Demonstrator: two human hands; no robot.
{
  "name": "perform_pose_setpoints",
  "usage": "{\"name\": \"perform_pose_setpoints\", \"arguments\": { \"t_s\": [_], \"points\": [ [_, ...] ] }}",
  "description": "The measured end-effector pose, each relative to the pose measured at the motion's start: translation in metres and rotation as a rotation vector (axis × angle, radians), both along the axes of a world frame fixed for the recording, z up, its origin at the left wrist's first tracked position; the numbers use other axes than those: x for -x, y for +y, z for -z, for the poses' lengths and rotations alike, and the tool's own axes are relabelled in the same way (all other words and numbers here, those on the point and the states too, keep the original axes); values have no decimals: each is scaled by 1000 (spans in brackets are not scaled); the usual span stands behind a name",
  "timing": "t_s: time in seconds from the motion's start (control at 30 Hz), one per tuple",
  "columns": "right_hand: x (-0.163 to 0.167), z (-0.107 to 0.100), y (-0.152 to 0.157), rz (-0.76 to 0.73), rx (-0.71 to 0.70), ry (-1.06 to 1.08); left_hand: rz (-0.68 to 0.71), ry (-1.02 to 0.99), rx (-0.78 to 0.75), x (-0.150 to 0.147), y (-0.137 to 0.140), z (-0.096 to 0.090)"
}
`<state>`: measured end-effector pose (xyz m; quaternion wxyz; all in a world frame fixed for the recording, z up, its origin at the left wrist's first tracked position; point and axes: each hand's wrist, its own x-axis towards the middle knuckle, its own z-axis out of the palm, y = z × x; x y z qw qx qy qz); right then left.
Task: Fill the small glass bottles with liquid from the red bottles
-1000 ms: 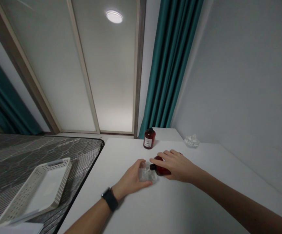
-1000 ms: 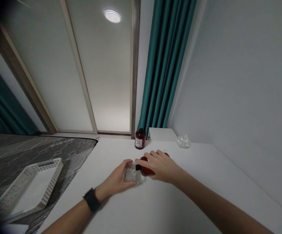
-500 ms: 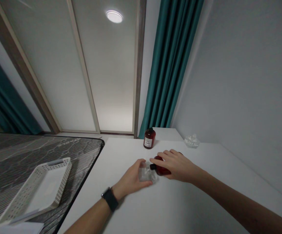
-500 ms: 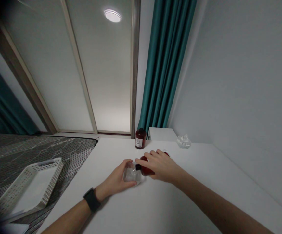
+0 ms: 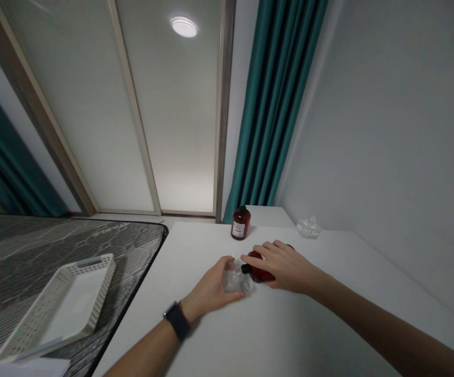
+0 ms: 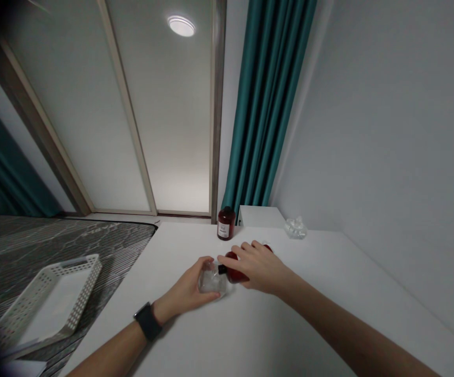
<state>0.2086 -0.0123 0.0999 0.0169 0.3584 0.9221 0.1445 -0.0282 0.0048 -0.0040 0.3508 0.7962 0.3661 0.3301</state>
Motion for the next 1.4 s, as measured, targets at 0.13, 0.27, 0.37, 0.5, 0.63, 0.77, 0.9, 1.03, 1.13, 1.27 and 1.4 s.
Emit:
{"name": "perform_pose_setpoints", "arguments": {
  "t_s": [0.13,0.27,0.37,0.5,0.63,0.77,0.9,1.03,1.13,1.27,1.4],
  "points": [
    [1,-1,0,1,1,3,-1,2,2,0,0,-1],
    [1,-2,0,1,-6,-3,-6,0,9,0,0,0],
    [1,-2,0,-1,-19,-2,-8,1,12,0,0,-1],
    [1,-1,0,-10,-29,-2,-3,1,3,0,0,-1],
    [1,-2,0,-12,-28,-10,5,5,-3,1,0,0],
    [0,-1,1,-10,-33,-7,3,-12,-15,1,1,1],
    [0,-1,0,-16,-34,-8,-3,-11,-17,1,1,3],
    [0,-1,1,-17,-32,-14,5,-7,-15,1,2,4],
    [0,0,1,-17,-38,-9,3,-16,-14,1,2,4],
    [1,-1,0,-11,-39,-9,0,-17,6,0,2,2],
    [2,-3,0,-12,-30,-16,1,-10,2,0,1,1]
  ]
}}
